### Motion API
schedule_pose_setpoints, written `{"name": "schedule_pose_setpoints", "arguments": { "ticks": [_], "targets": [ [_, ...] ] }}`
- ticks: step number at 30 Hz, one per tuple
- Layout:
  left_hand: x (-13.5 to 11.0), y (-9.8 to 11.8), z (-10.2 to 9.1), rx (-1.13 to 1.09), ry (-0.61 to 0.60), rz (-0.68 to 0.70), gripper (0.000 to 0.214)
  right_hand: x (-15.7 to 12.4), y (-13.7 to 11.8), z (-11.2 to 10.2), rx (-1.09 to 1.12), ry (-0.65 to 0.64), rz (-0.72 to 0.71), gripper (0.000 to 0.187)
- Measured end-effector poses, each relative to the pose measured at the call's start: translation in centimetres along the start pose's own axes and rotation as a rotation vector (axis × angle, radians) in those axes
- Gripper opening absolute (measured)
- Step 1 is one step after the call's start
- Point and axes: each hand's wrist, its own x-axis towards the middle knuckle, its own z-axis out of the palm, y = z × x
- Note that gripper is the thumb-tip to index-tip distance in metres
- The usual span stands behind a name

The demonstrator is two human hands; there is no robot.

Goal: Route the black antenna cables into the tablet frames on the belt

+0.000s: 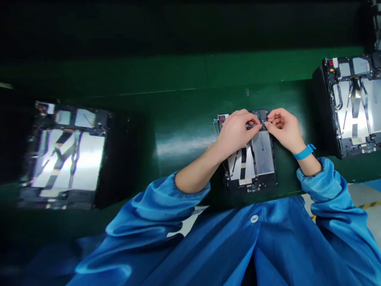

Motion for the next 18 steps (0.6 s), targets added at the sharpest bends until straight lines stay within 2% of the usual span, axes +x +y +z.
{"name": "schedule_pose_setpoints", "arguments": {
  "ticks": [4, 13, 18],
  "targets": [
    [-0.38, 0.12, 0.15, 0.023, 0.034, -0.044, 0.017, 0.30, 0.46, 0.16, -0.041, -0.049, 0.051, 0.020],
    [-0.14, -0.37, 0.14, 0.024, 0.024, 0.000, 0.017, 0.72, 0.37, -0.19, 0.017, -0.080, 0.093, 0.026],
    [-0.26, -0.69, 0.40, 0.012, 0.041, 0.024, 0.017, 0.55, -0.26, 0.19, -0.048, -0.060, 0.076, 0.021]
  ]
}}
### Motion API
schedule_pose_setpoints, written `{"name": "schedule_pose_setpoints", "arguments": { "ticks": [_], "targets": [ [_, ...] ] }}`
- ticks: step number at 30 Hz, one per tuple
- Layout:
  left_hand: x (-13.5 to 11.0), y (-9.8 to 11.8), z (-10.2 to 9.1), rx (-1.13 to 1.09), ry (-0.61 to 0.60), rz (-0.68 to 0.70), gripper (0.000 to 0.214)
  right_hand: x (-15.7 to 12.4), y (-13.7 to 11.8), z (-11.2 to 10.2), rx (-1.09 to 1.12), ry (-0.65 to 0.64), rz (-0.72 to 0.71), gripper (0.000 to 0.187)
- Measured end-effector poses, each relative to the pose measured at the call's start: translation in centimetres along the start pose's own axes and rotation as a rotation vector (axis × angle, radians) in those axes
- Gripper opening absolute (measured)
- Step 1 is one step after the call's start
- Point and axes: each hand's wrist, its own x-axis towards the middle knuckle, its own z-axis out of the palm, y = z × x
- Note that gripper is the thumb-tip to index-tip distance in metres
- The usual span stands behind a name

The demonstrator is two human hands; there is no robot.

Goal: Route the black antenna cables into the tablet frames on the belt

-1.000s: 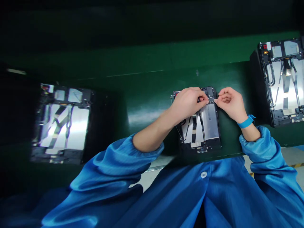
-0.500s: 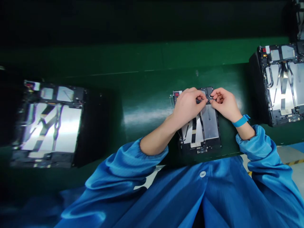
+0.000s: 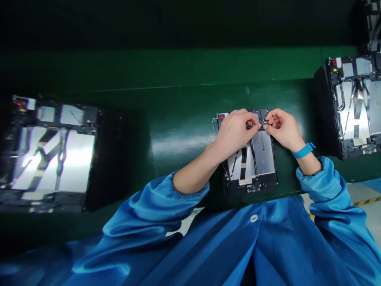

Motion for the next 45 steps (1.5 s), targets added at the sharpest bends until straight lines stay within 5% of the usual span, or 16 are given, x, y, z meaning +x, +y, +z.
{"name": "schedule_pose_setpoints", "arguments": {
  "ticks": [5, 15, 22, 45],
  "targets": [
    [-0.2, 0.0, 0.1, 0.010, 0.019, 0.017, 0.015, -0.1, -0.6, 0.3, -0.119, -0.001, -0.056, 0.016],
    [-0.8, -1.0, -0.1, -0.117, 0.029, 0.136, 0.013, 0.6, 0.2, -0.4, 0.023, -0.057, 0.007, 0.025],
    [-0.3, -0.3, 0.0, -0.020, 0.017, 0.028, 0.016, 0.8, 0.1, -0.4, 0.044, -0.079, 0.020, 0.026],
    [0.0, 0.2, -0.3, -0.044, -0.001, 0.007, 0.016, 0.4, -0.5, 0.1, -0.127, -0.024, -0.029, 0.021]
  ]
}}
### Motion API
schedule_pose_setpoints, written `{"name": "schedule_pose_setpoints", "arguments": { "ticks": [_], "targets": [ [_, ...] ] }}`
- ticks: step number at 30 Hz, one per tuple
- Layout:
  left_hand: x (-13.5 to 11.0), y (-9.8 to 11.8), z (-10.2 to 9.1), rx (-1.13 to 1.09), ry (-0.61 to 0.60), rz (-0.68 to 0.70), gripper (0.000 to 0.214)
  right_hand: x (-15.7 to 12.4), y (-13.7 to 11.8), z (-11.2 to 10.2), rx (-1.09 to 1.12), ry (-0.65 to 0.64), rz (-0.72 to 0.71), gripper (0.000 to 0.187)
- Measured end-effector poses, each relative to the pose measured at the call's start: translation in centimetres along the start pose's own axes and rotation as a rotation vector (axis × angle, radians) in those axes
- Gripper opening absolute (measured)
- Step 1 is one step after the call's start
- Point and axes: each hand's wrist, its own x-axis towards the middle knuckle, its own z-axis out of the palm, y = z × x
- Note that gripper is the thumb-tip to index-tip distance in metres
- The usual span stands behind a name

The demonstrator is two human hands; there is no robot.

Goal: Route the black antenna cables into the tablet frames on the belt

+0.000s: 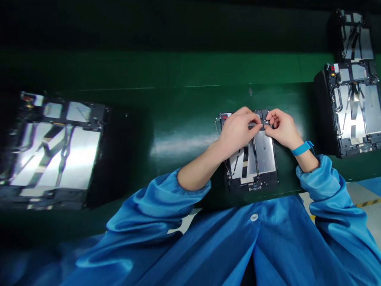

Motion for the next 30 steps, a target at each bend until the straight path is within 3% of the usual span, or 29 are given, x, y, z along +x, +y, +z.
{"name": "schedule_pose_setpoints", "arguments": {
  "ticks": [3, 6, 8, 11, 14, 18, 22, 25, 30],
  "targets": [
    [-1.8, -0.8, -1.0, -0.026, 0.182, 0.028, 0.038, 0.2, 0.1, 0.4, -0.004, 0.048, 0.004, 0.024],
    [-5.0, -2.8, -2.6, -0.043, 0.381, -0.157, 0.030, 0.6, 0.6, 0.4, 0.163, 0.140, 0.104, 0.027],
    [-7.1, -4.5, -3.3, -0.084, 0.344, -0.370, 0.016, 0.6, 0.5, 0.4, 0.282, 0.249, 0.146, 0.027],
    [-8.9, -6.3, -3.3, -0.264, 0.076, -0.554, 0.015, -0.3, -1.1, 1.0, 0.286, 0.293, 0.073, 0.023],
    [-9.2, -6.5, -2.5, -0.514, -0.032, -0.556, 0.008, -2.1, -4.0, 2.5, 0.112, 0.064, -0.024, 0.014],
    [-10.1, -5.0, -2.8, -0.659, 0.113, -0.452, 0.012, -4.1, -6.6, 5.9, -0.143, -0.339, -0.092, 0.018],
    [-12.2, -3.6, -4.5, -0.615, 0.176, -0.215, 0.016, -4.4, -6.5, 8.2, -0.282, -0.499, -0.155, 0.015],
    [-13.2, -3.3, -4.7, -0.640, 0.150, -0.141, 0.011, -3.9, -6.2, 7.6, -0.299, -0.570, -0.218, 0.017],
    [-13.7, -3.7, -2.5, -0.809, 0.113, -0.388, 0.033, -2.9, -6.1, 4.5, -0.402, -0.744, -0.343, 0.021]
  ]
}}
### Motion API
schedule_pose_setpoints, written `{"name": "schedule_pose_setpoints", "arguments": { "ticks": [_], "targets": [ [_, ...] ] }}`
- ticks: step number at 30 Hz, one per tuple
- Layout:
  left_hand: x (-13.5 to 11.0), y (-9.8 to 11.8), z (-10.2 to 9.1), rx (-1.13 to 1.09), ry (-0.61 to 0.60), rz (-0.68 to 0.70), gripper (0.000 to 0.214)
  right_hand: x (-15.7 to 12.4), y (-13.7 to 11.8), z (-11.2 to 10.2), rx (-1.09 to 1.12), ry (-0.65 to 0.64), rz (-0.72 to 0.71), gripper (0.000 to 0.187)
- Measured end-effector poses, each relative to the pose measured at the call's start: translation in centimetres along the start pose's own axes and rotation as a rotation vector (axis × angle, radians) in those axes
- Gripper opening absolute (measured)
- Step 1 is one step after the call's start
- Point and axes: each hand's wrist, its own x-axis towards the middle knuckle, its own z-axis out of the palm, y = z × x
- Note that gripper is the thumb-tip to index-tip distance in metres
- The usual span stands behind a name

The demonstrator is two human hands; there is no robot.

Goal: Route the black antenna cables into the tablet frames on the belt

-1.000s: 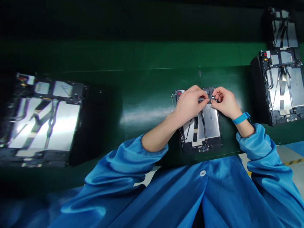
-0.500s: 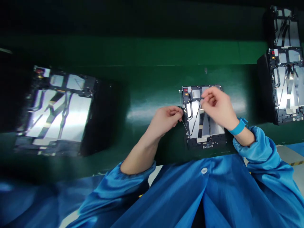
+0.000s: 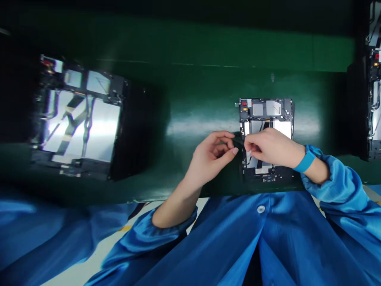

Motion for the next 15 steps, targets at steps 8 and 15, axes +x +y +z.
{"name": "schedule_pose_setpoints", "arguments": {
  "ticks": [8, 15],
  "targets": [
    [-0.5, -1.8, 1.9, -0.013, -0.065, -0.135, 0.030, 1.4, 1.6, 1.0, -0.206, 0.134, -0.179, 0.019],
    [0.2, -1.7, 2.6, -0.115, 0.010, -0.249, 0.024, 2.1, 2.8, 1.4, -0.247, 0.164, -0.225, 0.026]
  ]
}}
